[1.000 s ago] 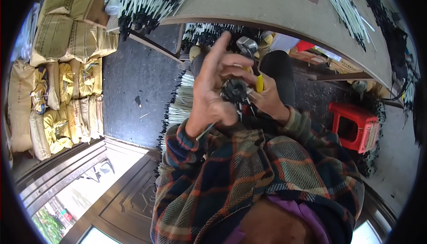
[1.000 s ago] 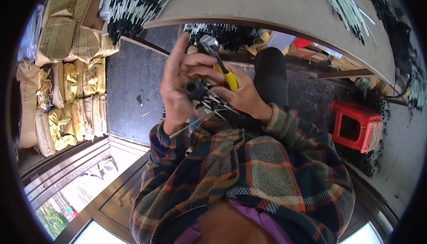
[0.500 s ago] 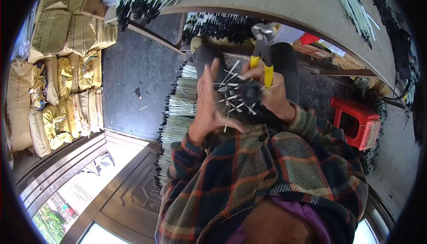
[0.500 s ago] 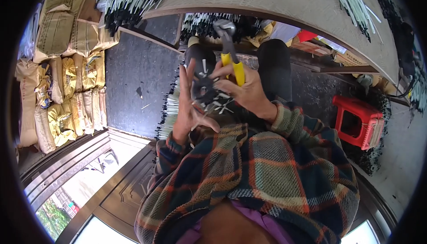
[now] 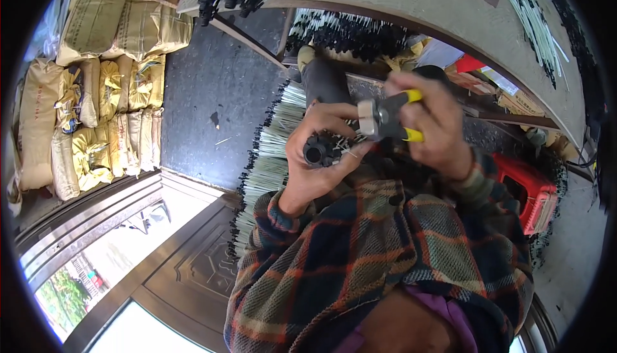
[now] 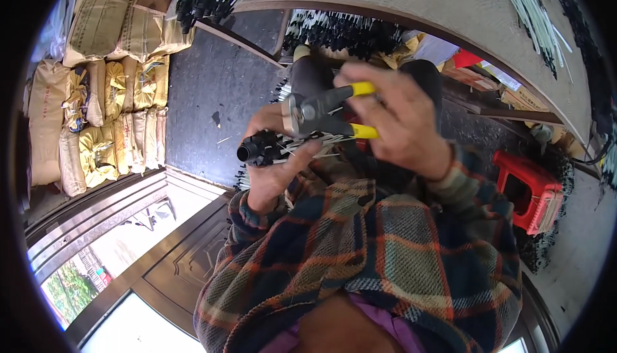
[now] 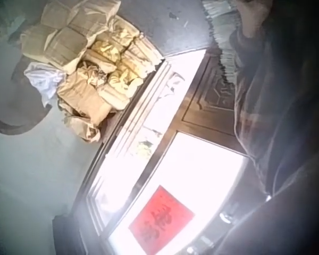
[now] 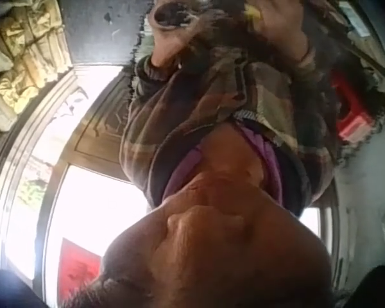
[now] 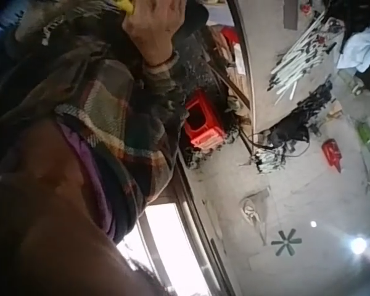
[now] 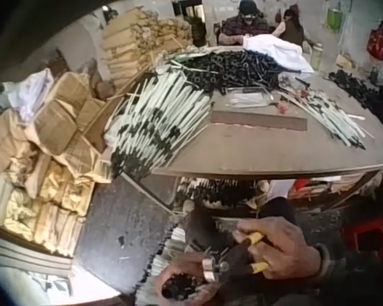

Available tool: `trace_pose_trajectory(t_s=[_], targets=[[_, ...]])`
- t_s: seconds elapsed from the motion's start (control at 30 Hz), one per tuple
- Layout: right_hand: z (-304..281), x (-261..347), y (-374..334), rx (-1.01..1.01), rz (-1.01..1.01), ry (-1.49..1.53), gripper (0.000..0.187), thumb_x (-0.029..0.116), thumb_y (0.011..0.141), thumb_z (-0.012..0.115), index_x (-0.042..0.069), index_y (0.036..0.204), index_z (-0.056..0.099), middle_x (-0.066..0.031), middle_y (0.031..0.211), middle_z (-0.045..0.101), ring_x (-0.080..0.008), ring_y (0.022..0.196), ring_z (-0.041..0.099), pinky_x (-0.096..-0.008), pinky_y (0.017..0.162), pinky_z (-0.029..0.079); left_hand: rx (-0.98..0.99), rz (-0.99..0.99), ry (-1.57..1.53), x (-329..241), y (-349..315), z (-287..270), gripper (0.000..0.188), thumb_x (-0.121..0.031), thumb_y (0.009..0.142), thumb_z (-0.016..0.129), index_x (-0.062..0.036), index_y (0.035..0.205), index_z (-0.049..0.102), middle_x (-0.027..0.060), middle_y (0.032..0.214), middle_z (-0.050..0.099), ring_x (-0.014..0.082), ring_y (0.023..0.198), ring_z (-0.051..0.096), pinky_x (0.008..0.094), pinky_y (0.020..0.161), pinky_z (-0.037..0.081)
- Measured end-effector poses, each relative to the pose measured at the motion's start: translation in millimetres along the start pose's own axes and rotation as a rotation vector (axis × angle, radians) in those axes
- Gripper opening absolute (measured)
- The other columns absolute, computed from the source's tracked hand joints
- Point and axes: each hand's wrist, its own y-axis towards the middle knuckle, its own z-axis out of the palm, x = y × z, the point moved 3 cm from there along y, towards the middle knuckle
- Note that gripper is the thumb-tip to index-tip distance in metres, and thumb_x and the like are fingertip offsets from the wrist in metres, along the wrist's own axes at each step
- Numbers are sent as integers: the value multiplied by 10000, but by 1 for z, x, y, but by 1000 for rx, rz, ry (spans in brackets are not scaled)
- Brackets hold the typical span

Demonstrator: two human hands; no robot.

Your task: Assembling badminton shuttlecocks by inserting feathers into bases and trimming them with cutters.

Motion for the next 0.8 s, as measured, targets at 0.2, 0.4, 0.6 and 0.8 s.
trace_pose_trajectory(t_s=[0.2, 0.4, 0.6, 0.8], targets=[[-36, 3, 14, -139, -470, -812, 257, 107, 729, 668, 82, 981, 624, -3, 1139, 461, -169, 1078, 465, -428, 1003, 265, -5, -16, -1, 3, 5, 6, 203, 47, 638, 694, -31, 763, 555, 40, 749, 576, 136, 695, 542, 248, 663, 406], [-31, 5, 14, -292, -539, -1011, 266, 203, 717, 719, 148, 941, 587, 51, 1092, 425, -117, 1075, 441, -430, 1032, 189, -8, -47, -44, 2, 11, 14, 196, 67, 648, 674, -31, 775, 561, 42, 743, 574, 118, 679, 536, 236, 639, 409], [-18, 2, -6, -295, -403, -992, 226, 259, 794, 612, 203, 1013, 615, 48, 1101, 420, -94, 998, 444, -407, 943, 293, -55, -27, -5, 3, 5, 9, 219, 68, 634, 680, -19, 791, 555, 53, 768, 578, 125, 704, 543, 233, 648, 414], [-58, 6, 11, 502, -292, -316, 430, 422, 684, 652, 45, 860, 542, -84, 1006, 519, -224, 785, 546, -317, 651, 452, 89, -9, 105, 6, 4, 5, 303, 48, 602, 726, -21, 851, 567, 61, 807, 593, 119, 721, 550, 232, 655, 420]])
